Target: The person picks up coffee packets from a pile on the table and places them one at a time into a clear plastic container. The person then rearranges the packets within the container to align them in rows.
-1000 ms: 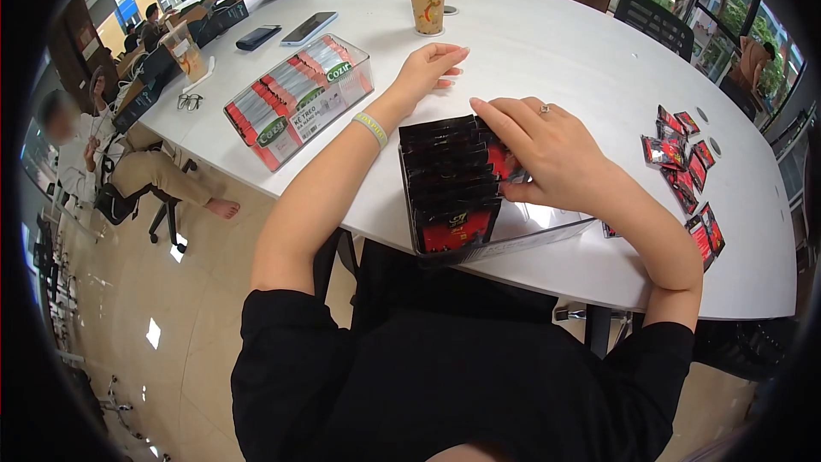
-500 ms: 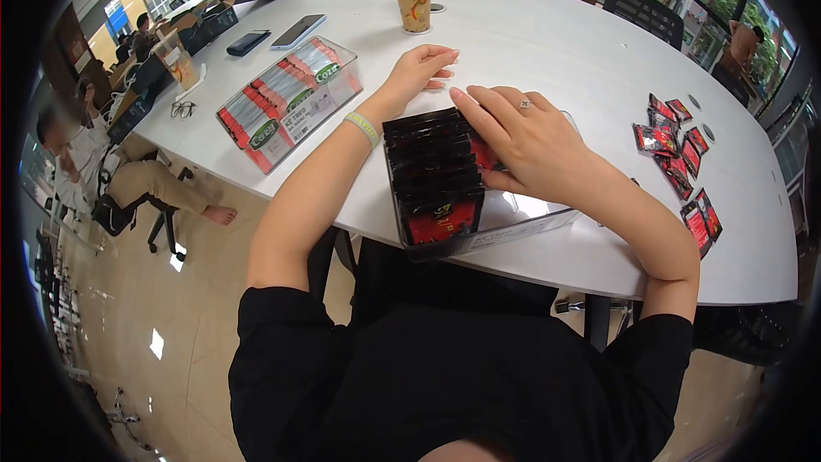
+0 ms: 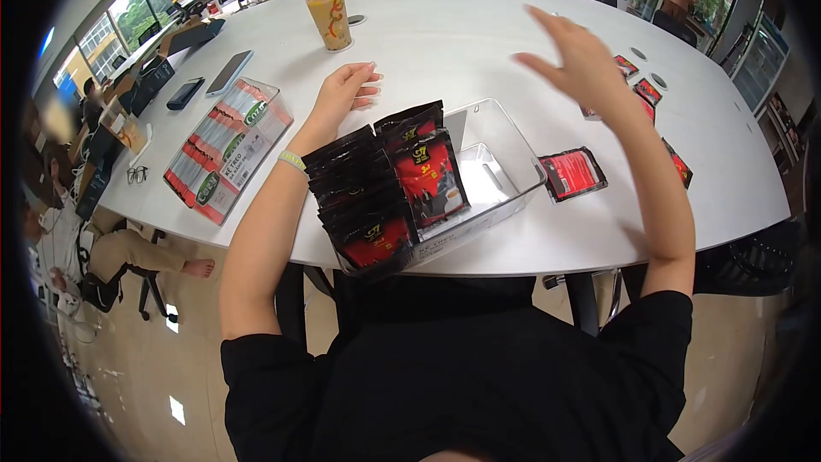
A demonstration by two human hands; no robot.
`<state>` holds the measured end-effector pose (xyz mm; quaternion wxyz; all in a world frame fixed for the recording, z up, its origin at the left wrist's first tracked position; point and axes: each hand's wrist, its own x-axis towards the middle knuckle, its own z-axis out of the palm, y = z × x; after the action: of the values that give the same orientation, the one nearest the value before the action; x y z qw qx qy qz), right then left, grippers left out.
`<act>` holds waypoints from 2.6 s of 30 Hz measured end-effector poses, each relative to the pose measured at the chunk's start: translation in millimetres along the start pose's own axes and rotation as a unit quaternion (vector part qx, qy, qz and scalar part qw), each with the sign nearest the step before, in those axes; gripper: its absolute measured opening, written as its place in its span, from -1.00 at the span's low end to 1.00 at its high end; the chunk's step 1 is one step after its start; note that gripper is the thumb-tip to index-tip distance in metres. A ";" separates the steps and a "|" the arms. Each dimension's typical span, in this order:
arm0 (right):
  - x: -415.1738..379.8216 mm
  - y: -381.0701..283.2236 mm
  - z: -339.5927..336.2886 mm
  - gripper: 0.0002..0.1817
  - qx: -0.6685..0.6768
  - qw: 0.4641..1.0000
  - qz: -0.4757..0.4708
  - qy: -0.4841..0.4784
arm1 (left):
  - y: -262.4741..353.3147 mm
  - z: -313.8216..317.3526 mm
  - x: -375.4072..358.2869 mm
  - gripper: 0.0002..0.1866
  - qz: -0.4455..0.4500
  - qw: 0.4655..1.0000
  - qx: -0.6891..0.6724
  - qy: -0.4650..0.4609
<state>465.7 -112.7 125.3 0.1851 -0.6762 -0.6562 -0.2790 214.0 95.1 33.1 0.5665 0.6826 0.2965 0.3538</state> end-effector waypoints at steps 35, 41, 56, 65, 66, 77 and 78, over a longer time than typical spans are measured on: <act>-18.2 -37.5 92.1 -0.66 0.457 0.875 -0.059 -0.147 | 24.9 53.7 -8.6 -0.37 -0.094 0.975 0.025 -0.201; -26.0 -1.1 72.7 -0.60 0.473 0.864 0.053 -0.163 | 8.2 48.7 -4.8 -0.46 -0.054 0.996 -0.036 -0.064; -40.9 39.2 20.5 -0.56 0.268 0.858 0.046 -0.436 | 7.3 29.7 -0.1 -0.79 -0.108 0.949 -0.261 -0.142; -36.5 44.6 36.9 -0.64 0.242 0.885 0.078 -0.391 | 19.3 33.5 -11.3 -0.79 -0.097 0.967 -0.225 -0.066; -37.8 43.5 36.7 -0.60 0.258 0.891 0.095 -0.361 | 20.7 34.4 -13.4 -0.79 -0.088 0.975 -0.196 -0.052; -36.9 25.8 25.1 -0.50 0.231 0.895 0.060 -0.377 | 27.5 37.7 -19.0 -0.80 -0.104 0.985 -0.132 -0.040; -36.2 26.3 30.0 -0.50 0.231 0.896 0.059 -0.376 | 25.2 37.2 -17.0 -0.80 -0.103 0.985 -0.132 -0.039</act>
<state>496.4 -124.4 82.6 0.0918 -0.7067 -0.6816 0.1663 234.8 55.9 51.3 0.6959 0.5812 0.2936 0.3028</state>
